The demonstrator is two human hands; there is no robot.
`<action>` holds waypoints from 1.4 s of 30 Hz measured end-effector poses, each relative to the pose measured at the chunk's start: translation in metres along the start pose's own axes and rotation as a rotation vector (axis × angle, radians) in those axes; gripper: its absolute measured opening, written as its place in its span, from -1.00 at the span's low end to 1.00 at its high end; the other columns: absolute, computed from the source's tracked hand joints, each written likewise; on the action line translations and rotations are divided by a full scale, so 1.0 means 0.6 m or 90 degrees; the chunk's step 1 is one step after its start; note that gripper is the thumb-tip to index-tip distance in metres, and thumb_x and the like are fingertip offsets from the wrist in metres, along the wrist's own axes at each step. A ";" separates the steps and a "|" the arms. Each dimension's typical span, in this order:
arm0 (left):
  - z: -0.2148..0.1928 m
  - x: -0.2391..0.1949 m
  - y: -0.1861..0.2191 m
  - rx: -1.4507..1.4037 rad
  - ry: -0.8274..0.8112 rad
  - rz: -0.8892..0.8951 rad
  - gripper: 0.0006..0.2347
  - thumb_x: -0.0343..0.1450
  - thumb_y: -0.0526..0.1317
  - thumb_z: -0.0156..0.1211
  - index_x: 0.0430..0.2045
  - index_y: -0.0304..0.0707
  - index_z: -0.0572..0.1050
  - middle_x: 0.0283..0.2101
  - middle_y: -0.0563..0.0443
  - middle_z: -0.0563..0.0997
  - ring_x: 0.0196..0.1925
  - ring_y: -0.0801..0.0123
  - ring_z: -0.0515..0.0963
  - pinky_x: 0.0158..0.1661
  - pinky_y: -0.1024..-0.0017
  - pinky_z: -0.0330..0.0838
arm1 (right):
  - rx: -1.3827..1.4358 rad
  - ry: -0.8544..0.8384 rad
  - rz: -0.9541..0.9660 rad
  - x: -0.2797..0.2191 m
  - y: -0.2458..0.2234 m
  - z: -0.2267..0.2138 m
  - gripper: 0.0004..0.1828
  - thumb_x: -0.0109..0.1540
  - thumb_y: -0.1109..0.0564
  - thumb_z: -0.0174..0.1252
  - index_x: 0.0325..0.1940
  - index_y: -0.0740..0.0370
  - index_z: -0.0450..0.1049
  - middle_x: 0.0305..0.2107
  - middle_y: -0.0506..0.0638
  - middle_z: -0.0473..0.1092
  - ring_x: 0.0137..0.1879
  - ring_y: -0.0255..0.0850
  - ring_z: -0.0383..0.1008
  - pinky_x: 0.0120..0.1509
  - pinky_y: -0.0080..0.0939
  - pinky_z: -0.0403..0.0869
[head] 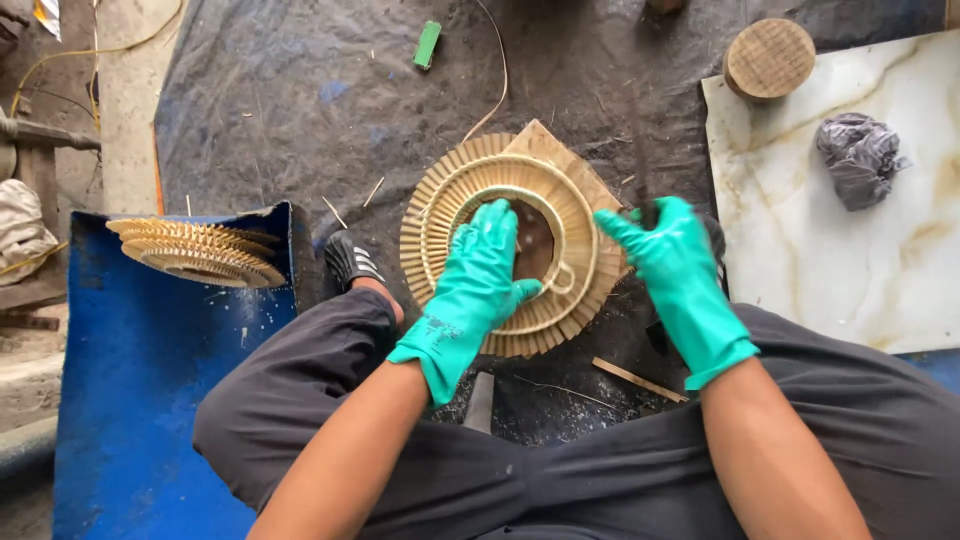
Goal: Assembling a circular bamboo furniture component using a wooden jig, pliers, and other hand tools.
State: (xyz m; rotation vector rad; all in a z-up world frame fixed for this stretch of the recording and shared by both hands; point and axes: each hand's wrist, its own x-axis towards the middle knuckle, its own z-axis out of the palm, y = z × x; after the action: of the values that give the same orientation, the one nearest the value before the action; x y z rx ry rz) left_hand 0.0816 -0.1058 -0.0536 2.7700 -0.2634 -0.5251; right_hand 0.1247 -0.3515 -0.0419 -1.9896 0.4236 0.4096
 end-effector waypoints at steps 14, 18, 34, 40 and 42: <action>-0.071 0.022 0.026 0.087 -0.119 0.053 -0.20 0.19 0.08 0.50 0.24 -0.30 0.22 0.49 -0.23 -0.03 0.53 -0.23 -0.11 0.38 -0.18 -0.12 | 0.048 -0.062 0.002 0.008 -0.001 0.060 -0.40 0.08 -0.11 0.46 0.01 0.34 0.51 -0.22 0.06 0.60 -0.19 -0.22 0.61 -0.11 -0.17 0.55; -0.064 0.005 -0.009 -0.004 -0.002 0.169 -0.21 0.14 0.02 0.53 0.20 -0.37 0.28 0.45 -0.25 0.09 0.50 -0.20 0.00 0.38 -0.11 -0.06 | 0.102 -0.096 -0.028 0.017 0.030 0.062 -0.47 0.10 -0.10 0.45 -0.03 0.31 0.54 -0.24 0.03 0.60 -0.22 -0.26 0.59 -0.15 -0.21 0.55; -0.031 -0.015 -0.119 -0.769 0.144 -0.274 -0.76 0.46 -0.30 0.13 0.02 -0.28 0.48 -0.13 0.02 0.63 -0.25 0.43 0.66 -0.24 0.37 0.61 | 0.195 0.061 0.041 0.096 0.225 0.100 -0.64 0.32 -0.08 0.14 -0.11 0.31 0.46 -0.36 0.07 0.50 -0.34 -0.21 0.48 -0.27 -0.17 0.47; -0.063 0.022 -0.086 -0.131 0.232 -0.119 -0.85 0.43 -0.17 0.28 -0.24 -0.22 0.58 -0.23 -0.14 0.65 -0.18 -0.03 0.64 -0.23 0.05 0.51 | 0.322 0.010 0.070 0.084 0.144 0.058 -0.72 0.37 -0.03 0.07 -0.14 0.22 0.53 -0.34 0.03 0.51 -0.29 -0.17 0.52 -0.16 -0.14 0.51; -0.033 0.047 -0.083 -0.133 0.325 0.009 -0.82 0.41 -0.12 0.26 -0.24 -0.21 0.56 -0.22 -0.16 0.62 -0.20 -0.07 0.61 -0.24 0.04 0.51 | -0.208 0.182 -0.137 0.094 0.109 0.033 -0.67 0.44 -0.02 0.13 -0.22 0.30 0.52 -0.41 0.17 0.48 -0.33 -0.03 0.49 -0.21 0.01 0.44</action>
State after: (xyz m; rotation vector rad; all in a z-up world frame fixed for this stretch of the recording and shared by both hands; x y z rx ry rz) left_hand 0.1210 -0.0604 -0.0618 2.5829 -0.1011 0.1578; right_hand 0.1423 -0.3679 -0.1270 -2.3965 0.3292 0.0578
